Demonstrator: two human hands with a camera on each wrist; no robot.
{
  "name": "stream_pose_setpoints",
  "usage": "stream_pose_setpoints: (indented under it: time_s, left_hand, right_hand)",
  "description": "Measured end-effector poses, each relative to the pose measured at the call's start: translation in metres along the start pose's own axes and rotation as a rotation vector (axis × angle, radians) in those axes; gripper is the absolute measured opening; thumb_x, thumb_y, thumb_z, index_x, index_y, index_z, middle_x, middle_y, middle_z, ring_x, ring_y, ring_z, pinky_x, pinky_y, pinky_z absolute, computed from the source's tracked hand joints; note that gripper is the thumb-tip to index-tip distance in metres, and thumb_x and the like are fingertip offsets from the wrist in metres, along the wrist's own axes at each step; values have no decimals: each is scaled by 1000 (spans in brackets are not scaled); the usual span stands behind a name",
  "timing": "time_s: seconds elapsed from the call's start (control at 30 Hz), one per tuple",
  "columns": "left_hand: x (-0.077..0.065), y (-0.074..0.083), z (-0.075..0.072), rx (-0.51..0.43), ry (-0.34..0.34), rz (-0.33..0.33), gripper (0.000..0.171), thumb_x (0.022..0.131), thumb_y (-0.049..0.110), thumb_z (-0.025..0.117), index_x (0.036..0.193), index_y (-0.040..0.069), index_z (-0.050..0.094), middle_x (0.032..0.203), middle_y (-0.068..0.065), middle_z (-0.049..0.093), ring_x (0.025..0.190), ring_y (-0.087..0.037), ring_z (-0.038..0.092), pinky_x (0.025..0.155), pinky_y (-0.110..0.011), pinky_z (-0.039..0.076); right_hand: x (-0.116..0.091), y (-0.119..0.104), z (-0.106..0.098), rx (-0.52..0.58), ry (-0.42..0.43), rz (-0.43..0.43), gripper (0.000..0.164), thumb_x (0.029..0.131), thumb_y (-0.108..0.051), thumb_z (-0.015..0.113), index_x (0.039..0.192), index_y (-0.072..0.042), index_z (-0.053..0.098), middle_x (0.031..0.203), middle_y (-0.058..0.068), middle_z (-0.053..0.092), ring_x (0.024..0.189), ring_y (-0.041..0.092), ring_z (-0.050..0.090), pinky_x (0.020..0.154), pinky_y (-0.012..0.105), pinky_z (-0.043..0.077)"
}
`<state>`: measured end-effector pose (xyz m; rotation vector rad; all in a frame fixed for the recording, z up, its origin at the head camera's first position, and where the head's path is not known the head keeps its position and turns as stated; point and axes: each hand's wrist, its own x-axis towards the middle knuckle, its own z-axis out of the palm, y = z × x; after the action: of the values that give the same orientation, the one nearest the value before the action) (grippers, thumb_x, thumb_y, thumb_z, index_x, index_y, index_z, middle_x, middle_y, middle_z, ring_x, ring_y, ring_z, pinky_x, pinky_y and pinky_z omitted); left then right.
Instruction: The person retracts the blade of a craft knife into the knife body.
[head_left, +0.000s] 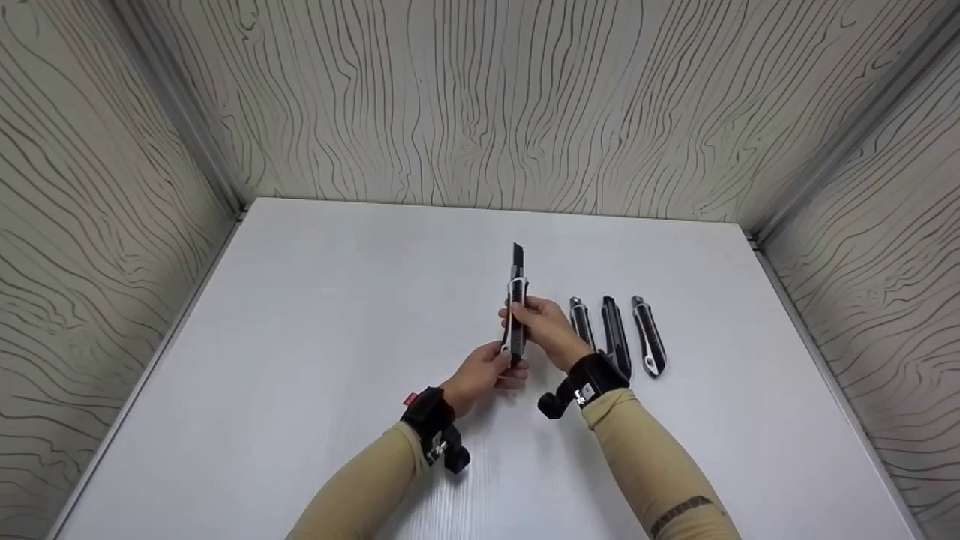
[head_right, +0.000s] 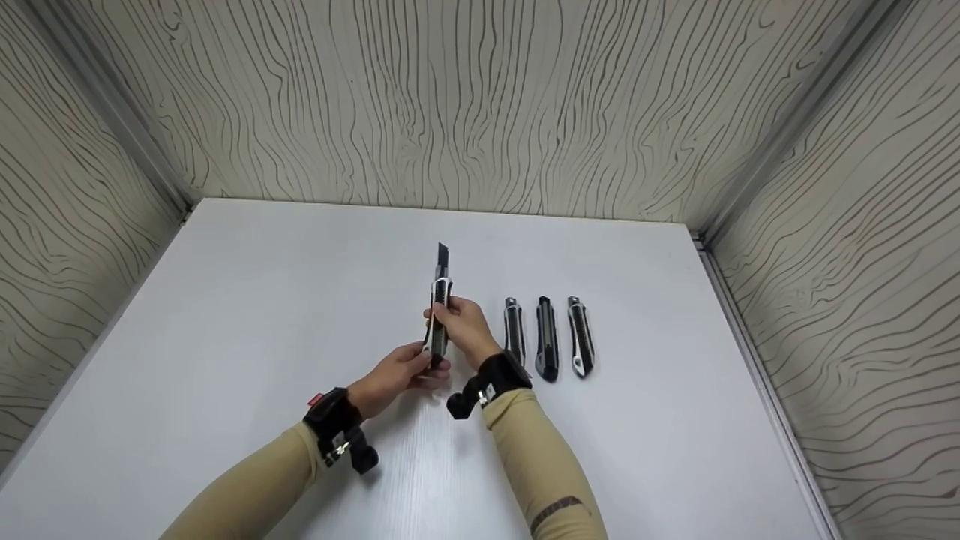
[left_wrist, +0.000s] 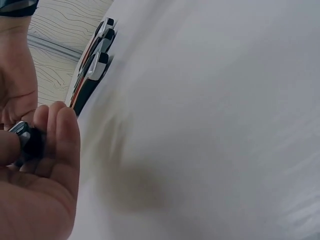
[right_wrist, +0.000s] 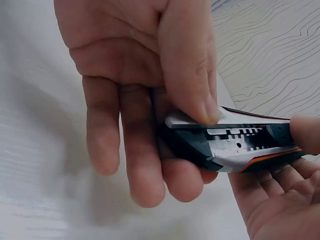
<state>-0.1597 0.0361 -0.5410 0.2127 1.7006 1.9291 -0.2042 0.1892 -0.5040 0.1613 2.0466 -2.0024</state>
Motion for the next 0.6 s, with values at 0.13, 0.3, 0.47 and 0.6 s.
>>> stream_pose_setpoints:
  time_s: [0.13,0.3,0.47,0.6]
  left_hand:
    - [0,0,0,-6,6,-2,30,106,11,36,127,-6,48,107,-17,67,98,-24,69,90,-41,56]
    - [0,0,0,-12,8,-2,29,105,11,36,126,-6,48,106,-17,67,95,-21,68,89,-40,56]
    - [0,0,0,-10,10,-4,28,105,10,35,125,-6,48,107,-18,66,96,-25,68,87,-39,56]
    - [-1,-1,0,-9,12,-9,28,105,10,35,125,-5,48,108,-18,66,99,-27,69,88,-41,56]
  right_hand:
    - [0,2,1,7,-5,3,38,101,-16,52,130,9,51,114,14,68,99,16,66,92,30,53]
    - [0,3,3,36,-19,4,41,101,-17,51,130,13,48,110,10,69,96,15,65,87,26,53]
    - [0,3,4,67,-9,25,39,102,-15,50,131,12,49,107,8,69,95,15,66,89,26,53]
    - [1,5,6,78,15,52,39,102,-17,50,130,10,49,107,9,69,95,14,67,89,27,53]
